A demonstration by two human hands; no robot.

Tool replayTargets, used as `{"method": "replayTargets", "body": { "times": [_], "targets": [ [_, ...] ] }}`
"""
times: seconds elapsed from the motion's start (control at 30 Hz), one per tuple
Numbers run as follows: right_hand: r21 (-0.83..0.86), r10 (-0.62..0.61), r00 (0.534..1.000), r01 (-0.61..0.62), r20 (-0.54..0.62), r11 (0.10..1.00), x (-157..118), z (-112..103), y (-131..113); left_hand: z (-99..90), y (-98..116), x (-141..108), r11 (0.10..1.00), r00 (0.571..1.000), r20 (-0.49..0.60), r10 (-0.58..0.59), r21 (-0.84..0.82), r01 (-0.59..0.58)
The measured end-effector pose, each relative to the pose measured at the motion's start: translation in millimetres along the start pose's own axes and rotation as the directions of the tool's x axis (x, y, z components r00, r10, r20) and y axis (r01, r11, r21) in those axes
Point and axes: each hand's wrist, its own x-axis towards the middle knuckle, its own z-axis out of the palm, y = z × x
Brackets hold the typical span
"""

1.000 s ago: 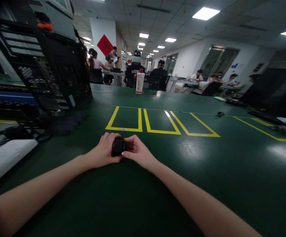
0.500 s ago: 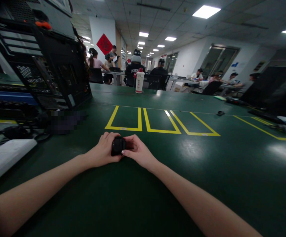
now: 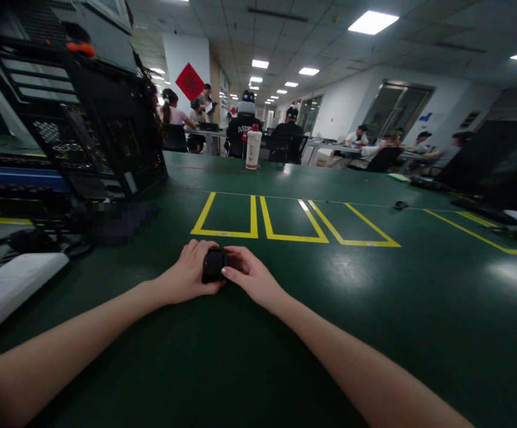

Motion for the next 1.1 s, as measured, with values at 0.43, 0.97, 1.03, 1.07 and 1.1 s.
{"method": "replayTargets", "body": {
  "times": [0.43,0.97,1.03,1.07,1.1],
  "targets": [
    [0.016,-0.002,1.0,0.002,-0.026,1.0,-0.2,1.0,-2.0,-3.8,1.1,0.7,0.998,0.999,0.029,-0.034,-0.046,0.035],
    [0.028,-0.02,0.999,0.021,-0.039,0.999,0.2,1.7,-0.5,-3.7,0.7,1.6,0.999,0.999,0.03,-0.016,-0.034,0.017],
    [0.008,-0.006,0.999,0.006,-0.046,1.0,0.4,1.3,-1.4,-3.0,0.2,1.5,0.999,0.999,0.032,-0.012,-0.036,0.013],
    [0.001,0.007,0.999,-0.007,-0.04,1.0,0.3,0.8,-2.0,-2.9,0.1,1.4,0.999,0.999,0.033,-0.012,-0.038,0.014],
    [-0.002,0.017,0.999,-0.017,-0.028,1.0,0.2,0.3,-2.5,-2.9,0.1,1.2,0.999,0.999,0.033,-0.014,-0.038,0.015]
  ]
}}
